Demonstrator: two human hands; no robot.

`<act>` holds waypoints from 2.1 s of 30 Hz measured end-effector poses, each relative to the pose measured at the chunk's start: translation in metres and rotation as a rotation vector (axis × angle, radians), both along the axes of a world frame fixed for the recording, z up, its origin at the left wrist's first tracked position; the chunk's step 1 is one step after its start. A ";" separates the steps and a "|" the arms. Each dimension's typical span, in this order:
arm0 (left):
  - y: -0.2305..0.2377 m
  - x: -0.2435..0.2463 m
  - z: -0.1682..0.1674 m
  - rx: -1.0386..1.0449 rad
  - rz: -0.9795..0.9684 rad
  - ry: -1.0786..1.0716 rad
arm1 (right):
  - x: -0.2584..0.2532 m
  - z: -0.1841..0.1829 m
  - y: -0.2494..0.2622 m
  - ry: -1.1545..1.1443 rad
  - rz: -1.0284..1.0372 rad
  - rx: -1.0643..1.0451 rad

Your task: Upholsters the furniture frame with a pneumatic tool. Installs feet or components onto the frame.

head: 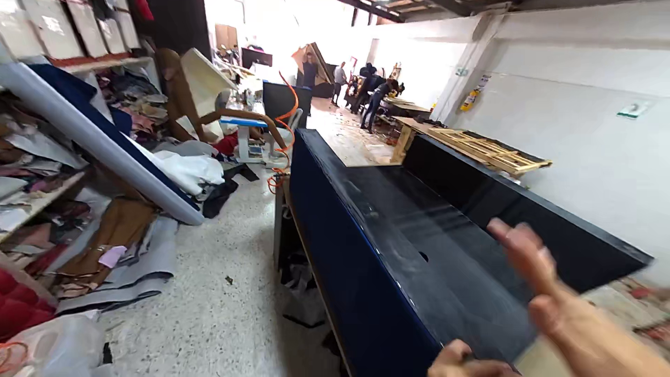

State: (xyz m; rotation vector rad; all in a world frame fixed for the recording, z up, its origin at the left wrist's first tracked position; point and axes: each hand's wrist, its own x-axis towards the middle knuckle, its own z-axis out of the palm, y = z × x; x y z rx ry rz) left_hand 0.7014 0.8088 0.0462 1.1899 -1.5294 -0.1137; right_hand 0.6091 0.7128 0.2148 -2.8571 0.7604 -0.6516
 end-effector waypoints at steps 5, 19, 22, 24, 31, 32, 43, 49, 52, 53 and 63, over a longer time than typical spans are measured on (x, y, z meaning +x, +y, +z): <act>0.001 0.008 0.002 -0.053 0.037 -0.024 | 0.021 0.042 0.057 -0.085 -0.527 0.280; 0.003 0.009 0.007 0.100 -0.078 -0.064 | -0.010 -0.004 0.053 1.258 0.184 -0.461; 0.004 0.013 0.014 0.192 -0.121 -0.065 | 0.020 -0.005 0.042 1.380 -0.025 -0.153; 0.004 0.013 0.017 0.213 -0.100 -0.036 | 0.044 -0.006 0.034 1.519 -0.517 0.353; 0.003 0.014 0.015 0.199 -0.092 -0.039 | 0.042 -0.005 0.054 1.537 -0.374 0.006; 0.003 0.014 0.014 0.199 -0.093 -0.047 | 0.037 -0.010 0.053 1.508 -0.294 -0.061; 0.002 0.018 0.016 0.184 -0.084 -0.105 | 0.040 -0.001 0.017 1.384 -0.737 0.891; 0.010 0.061 0.042 0.376 -0.485 0.373 | -0.013 0.041 0.025 0.820 -0.466 0.357; -0.013 0.032 0.070 0.506 -0.704 0.647 | -0.045 -0.031 0.017 -0.253 -0.269 0.471; -0.028 0.015 0.077 0.592 -0.745 0.645 | -0.035 -0.063 0.025 -0.522 -0.238 0.460; -0.071 -0.008 0.091 0.530 -0.837 0.629 | -0.013 -0.100 0.067 -1.076 -0.354 0.472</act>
